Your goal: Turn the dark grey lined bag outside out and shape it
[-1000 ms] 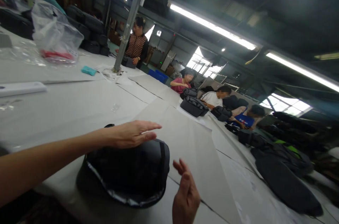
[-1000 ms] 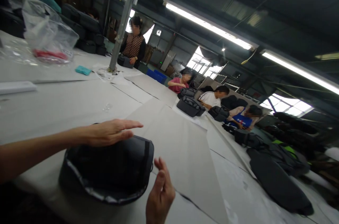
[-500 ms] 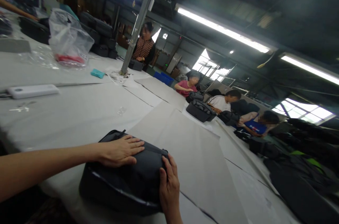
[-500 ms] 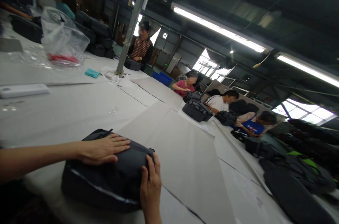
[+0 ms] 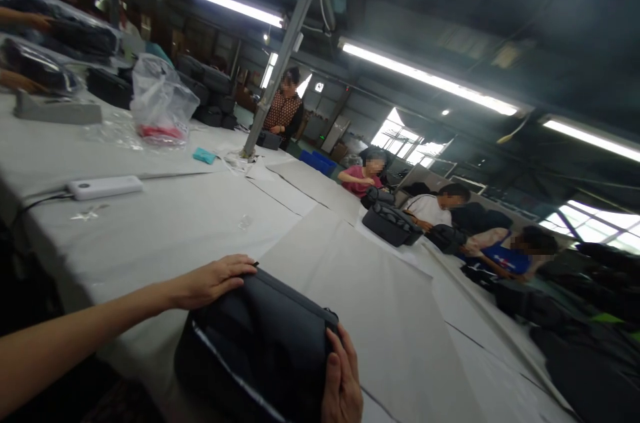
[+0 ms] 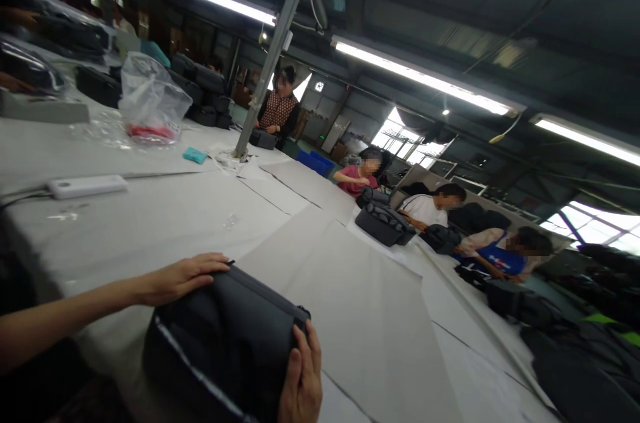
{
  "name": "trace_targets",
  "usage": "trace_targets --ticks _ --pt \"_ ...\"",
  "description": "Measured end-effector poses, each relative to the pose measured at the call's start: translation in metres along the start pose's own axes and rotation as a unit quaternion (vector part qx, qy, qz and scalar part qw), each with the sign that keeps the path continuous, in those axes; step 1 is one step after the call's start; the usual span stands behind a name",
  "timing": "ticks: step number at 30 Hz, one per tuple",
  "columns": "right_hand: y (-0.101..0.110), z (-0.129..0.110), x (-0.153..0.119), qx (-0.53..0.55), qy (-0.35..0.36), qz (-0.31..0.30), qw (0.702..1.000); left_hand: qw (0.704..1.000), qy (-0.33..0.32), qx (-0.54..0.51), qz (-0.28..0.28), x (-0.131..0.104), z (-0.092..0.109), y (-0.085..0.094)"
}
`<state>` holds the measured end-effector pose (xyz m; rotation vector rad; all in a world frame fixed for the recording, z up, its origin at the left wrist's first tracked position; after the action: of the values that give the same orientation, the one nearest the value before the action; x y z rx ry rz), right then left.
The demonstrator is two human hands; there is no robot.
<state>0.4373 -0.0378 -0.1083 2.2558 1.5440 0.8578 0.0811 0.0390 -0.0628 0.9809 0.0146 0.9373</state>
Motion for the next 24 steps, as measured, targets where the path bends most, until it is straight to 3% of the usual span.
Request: trace_targets --ticks 4,11,15,18,21,24 --pt "0.006 0.002 -0.002 -0.034 0.036 -0.015 0.999 1.000 -0.007 -0.014 -0.001 0.005 -0.005 0.000" --pt "0.016 -0.018 0.034 -0.031 0.036 -0.088 0.995 1.000 -0.006 0.016 0.000 0.003 -0.002 -0.008" --pt "0.020 -0.009 0.019 0.004 -0.057 -0.049 0.997 1.000 -0.006 0.025 0.013 -0.001 -0.002 -0.012" --pt "0.029 0.001 -0.002 0.016 -0.148 -0.119 0.982 0.999 -0.003 0.026 0.031 -0.004 -0.007 -0.016" --pt "0.037 0.002 -0.015 0.053 -0.151 -0.211 0.964 0.997 0.017 -0.005 0.075 -0.002 -0.013 -0.021" --pt "0.037 -0.006 -0.015 0.076 -0.132 -0.162 0.975 0.987 0.056 -0.055 0.137 0.002 -0.017 -0.025"
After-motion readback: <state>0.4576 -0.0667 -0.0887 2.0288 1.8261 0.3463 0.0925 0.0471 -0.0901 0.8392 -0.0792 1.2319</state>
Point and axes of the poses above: each hand's wrist, its own x-axis towards the middle knuckle, its own y-axis out of the back of the hand, z = x × y, the point moved 1 cm from there along x, towards the middle knuckle, and after that the axes turned 13 degrees about -y, right-handed, at the moved point
